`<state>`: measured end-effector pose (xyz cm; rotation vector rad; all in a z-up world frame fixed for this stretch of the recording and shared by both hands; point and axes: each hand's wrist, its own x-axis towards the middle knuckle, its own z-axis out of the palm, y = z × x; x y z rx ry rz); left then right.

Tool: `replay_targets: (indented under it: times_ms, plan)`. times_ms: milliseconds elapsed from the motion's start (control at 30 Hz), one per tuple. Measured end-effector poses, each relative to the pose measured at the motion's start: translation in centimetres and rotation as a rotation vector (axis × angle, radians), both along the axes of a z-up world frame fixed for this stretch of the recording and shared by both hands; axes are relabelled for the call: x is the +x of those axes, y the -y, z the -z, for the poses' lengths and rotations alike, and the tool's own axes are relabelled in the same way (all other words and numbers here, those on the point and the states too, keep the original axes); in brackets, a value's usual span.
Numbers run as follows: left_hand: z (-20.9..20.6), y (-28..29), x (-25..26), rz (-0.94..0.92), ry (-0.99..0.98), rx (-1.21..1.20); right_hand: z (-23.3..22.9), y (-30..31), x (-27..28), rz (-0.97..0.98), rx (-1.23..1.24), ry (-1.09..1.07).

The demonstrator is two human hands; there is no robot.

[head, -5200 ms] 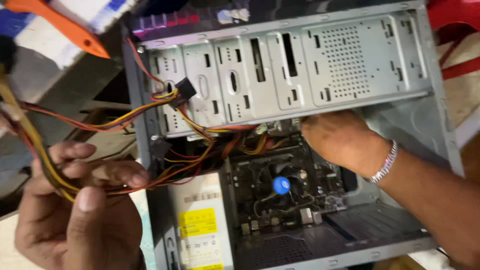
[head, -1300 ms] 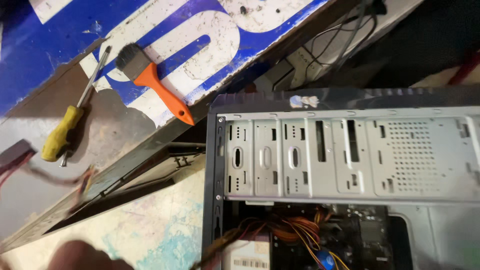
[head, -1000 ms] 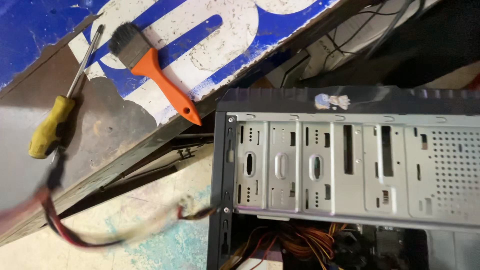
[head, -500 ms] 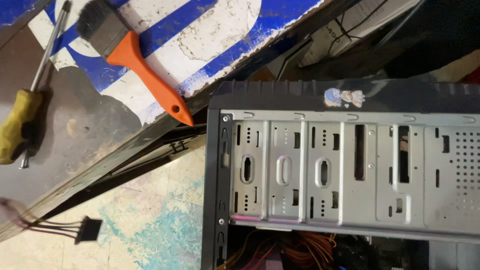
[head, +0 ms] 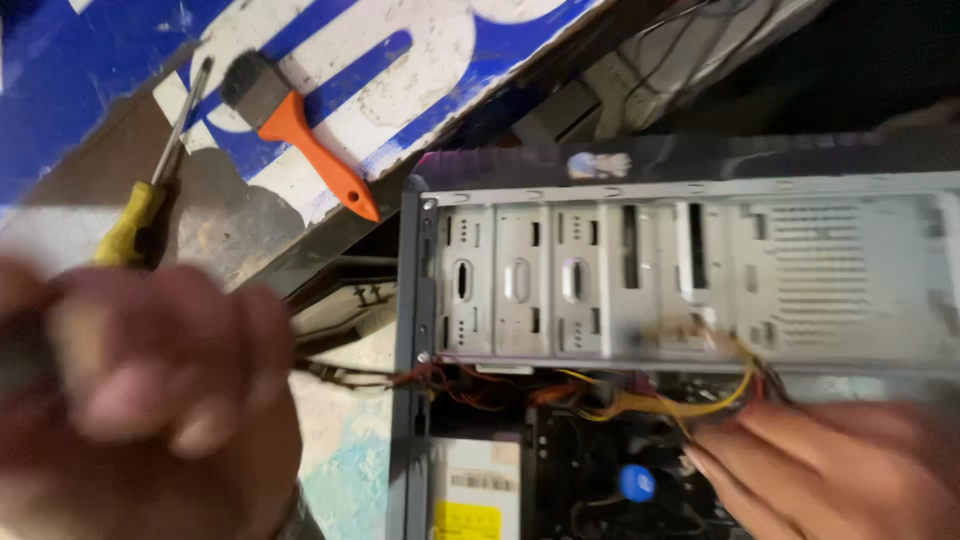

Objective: The person uses a screwdriver to remove screws from the side of a computer case. They then proceed to disconnect various internal cables and wires from the motherboard and other components inside the case.

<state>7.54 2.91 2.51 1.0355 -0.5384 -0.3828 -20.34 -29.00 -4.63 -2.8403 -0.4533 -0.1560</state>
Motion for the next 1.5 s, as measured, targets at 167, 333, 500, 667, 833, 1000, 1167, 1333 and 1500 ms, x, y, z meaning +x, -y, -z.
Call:
replay_targets:
  times_ms: [167, 333, 500, 667, 833, 1000, 1167, 1333, 1500]
  plan:
    - [0.0, 6.7, -0.5, -0.154, 0.109, -0.034, -0.6, 1.2, 1.9, 0.135, 0.193, -0.235]
    - [-0.7, 9.9, -0.8, -0.006, 0.177, -0.022, -0.7, 1.3, 2.8, 0.148, 0.218, -0.172]
    - [-0.2, 10.8, -2.0, 0.114, 0.000, 0.133, -0.7, 1.7, 3.7, 0.225, 0.286, -0.215]
    - [0.5, 10.5, -3.3, 0.179, 0.122, 0.244, -0.1, 2.0, 4.0, 0.190, 0.323, -0.096]
    - [1.0, 9.8, -4.0, 0.197, 0.217, 0.286, 0.2, 1.9, 4.3, 0.194, 0.333, -0.019]
    - [3.6, 10.2, -3.8, 0.260, 0.245, 0.040, -0.8, 1.6, 4.9, 0.301, 0.379, 0.029]
    - [2.3, 10.2, -5.7, 0.332, 0.347, 0.128, -2.5, -0.9, 4.7, 0.352, 0.593, 0.410]
    - [0.1, 11.2, -9.0, 0.396, 0.525, 0.342, -3.9, -2.9, 4.6, 0.331, 0.799, 0.586]
    - [1.9, 12.5, -7.6, 0.687, 0.715, 0.465, -4.0, -2.4, 3.4, 0.356, 1.052, 0.353]
